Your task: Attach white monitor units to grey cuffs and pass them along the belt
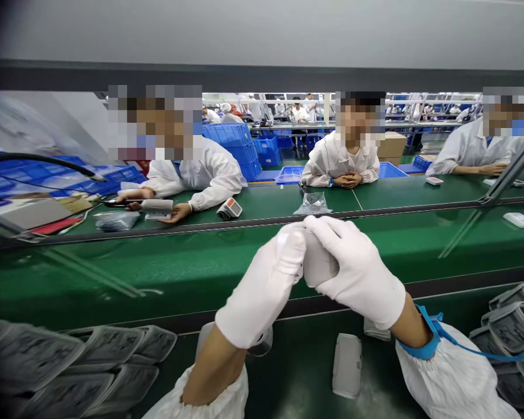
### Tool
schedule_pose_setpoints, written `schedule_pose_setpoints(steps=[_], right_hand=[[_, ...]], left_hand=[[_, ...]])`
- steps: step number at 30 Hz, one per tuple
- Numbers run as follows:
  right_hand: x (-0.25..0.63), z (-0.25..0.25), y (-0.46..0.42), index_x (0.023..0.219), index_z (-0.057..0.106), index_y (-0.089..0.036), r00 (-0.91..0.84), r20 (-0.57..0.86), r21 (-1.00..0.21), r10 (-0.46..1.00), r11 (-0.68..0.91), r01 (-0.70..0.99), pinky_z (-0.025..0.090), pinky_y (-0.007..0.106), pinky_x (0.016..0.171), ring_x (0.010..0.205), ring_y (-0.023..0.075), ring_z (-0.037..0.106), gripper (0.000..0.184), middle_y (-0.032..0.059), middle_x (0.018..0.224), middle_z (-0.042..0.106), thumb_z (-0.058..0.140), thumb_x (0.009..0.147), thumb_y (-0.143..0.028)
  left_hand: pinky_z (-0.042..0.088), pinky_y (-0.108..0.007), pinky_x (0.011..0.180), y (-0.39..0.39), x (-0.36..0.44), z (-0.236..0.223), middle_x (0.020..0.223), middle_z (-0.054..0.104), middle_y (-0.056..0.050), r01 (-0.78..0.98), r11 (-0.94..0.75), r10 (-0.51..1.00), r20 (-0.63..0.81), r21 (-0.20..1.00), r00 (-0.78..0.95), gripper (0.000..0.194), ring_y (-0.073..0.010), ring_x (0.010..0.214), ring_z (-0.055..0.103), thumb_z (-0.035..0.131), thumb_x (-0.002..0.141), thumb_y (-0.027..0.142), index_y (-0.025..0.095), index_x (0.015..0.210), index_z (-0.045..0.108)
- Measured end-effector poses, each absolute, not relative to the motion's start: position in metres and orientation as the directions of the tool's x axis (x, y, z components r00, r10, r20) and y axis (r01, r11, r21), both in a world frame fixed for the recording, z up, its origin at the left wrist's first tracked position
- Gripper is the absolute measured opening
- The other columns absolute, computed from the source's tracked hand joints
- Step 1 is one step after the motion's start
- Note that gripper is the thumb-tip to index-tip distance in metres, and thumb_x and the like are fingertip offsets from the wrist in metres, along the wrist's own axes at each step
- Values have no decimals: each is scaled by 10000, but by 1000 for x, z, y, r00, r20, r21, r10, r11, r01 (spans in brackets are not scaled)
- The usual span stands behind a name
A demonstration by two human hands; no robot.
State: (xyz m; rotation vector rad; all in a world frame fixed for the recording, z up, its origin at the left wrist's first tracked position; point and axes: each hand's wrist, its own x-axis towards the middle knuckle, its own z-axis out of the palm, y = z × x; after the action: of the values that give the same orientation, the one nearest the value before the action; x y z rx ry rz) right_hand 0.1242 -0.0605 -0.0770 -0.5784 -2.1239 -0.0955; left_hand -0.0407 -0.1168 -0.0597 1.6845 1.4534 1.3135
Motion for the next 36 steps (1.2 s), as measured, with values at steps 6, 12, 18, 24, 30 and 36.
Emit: schedule_pose_setpoints(steps=[6,12,18,24,30,36], right_hand=[[129,-72,-69,1485,555,-119,-464,801,-117,378,859,498,575,355,1082,1269,287,678,602,176,1420,657,654,904,-241],[140,-72,-60,1527,529,-132,-417,761,-214,496,800,561,600,329,1034,1259,299,689,780,156,1439,645,754,794,-275],[141,-58,-64,1500,557,-133,-381,661,-420,646,740,526,616,303,908,1120,280,721,775,115,1298,702,751,765,-286],[137,-68,-56,1505,599,-177,-495,476,-796,727,596,108,610,294,703,742,197,701,650,32,901,747,707,919,-436],[139,-84,-37,1341,759,-241,-259,717,-621,646,762,182,603,340,736,751,194,674,409,61,922,745,672,996,-441],[134,-86,-33,1433,689,-213,-381,748,-551,543,828,100,578,385,1091,1256,281,688,549,100,1392,702,756,946,-456]], left_hand=[[537,-471,1076,-121,-46,-62,1436,646,-126,439,-324,942,329,838,67,755,-363,1333,609,799,834,452,266,1514,527],[516,-438,1152,-101,-57,-76,1576,556,-130,361,-426,901,353,830,252,822,-311,1394,596,710,900,258,210,1645,364],[459,-274,1196,-96,-48,-84,1592,539,-140,495,-669,707,681,554,193,779,-209,1405,598,565,914,107,129,1650,306],[549,-272,1072,-102,-43,-77,1369,716,-63,461,-641,654,751,613,-91,632,-217,1232,702,642,811,40,192,1422,587],[584,-287,901,-92,-47,-70,1072,770,-63,53,-592,789,592,804,-165,234,-208,1011,733,781,817,238,164,1019,687],[573,-327,941,-84,-52,-74,1126,776,-84,-28,-505,858,498,863,-130,263,-220,1041,728,744,880,336,158,1074,740]])
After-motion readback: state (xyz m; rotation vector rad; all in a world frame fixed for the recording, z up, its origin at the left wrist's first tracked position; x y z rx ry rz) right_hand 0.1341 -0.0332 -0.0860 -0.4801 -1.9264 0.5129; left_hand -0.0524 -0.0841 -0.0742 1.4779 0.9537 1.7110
